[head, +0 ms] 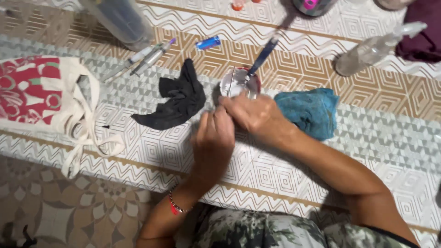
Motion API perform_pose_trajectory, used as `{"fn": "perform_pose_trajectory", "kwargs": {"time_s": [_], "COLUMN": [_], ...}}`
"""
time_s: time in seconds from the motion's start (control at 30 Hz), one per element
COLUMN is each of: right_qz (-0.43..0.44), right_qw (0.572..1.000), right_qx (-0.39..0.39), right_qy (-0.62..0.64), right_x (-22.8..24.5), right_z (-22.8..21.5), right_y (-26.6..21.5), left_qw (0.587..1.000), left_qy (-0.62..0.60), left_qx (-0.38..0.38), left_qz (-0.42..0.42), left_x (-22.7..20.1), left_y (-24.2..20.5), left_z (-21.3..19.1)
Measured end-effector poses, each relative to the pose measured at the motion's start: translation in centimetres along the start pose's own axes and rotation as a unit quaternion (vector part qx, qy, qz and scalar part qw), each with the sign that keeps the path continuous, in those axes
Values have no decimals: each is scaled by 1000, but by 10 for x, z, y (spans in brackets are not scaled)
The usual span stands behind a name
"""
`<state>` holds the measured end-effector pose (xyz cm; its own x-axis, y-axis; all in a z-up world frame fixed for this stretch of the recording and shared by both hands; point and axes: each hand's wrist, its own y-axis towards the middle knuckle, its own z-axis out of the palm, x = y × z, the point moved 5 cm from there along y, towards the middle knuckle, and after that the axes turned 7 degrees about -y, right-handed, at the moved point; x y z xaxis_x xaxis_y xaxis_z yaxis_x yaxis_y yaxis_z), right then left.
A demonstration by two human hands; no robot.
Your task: Mixing a white substance in a red cup and wiping the workspace with a cloth
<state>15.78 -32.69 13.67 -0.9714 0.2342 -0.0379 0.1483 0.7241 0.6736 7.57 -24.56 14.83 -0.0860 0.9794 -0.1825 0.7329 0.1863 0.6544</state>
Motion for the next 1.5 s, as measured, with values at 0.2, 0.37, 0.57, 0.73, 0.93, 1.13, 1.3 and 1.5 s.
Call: {"fn": "perform_pose_trajectory", "kwargs": {"time_s": [0.2, 0.37, 0.57, 0.73, 0.93, 1.13, 1.3, 1.5], "right_qz": [240, 310, 365, 425, 290, 117, 47, 67], "right_qw": [906, 843, 813, 734, 820, 963, 989, 976], "right_qx": [-88, -301, -272, -190, -45, 169, 56, 31], "right_qy": [336, 320, 363, 494, 491, 172, 128, 203], "right_x": [-94, -111, -116, -96, -81, -69, -64, -43], "right_z": [11, -13, 5, 13, -16, -53, -78, -79], "right_y": [-15, -7, -14, 2, 14, -3, -28, -15], "left_qw": [927, 879, 863, 893, 956, 930, 879, 848], "left_qy": [-356, -439, -461, -423, -291, -364, -473, -516], "left_qx": [-46, 44, 43, 16, -37, -2, -9, 79], "left_qz": [-113, -181, -203, -154, -10, -39, -64, -90], "left_x": [38, 36, 37, 40, 39, 51, 54, 50], "left_y": [-5, -11, -16, -9, 0, -5, -1, -15], "left_z": [51, 97, 116, 100, 79, 91, 91, 105]}}
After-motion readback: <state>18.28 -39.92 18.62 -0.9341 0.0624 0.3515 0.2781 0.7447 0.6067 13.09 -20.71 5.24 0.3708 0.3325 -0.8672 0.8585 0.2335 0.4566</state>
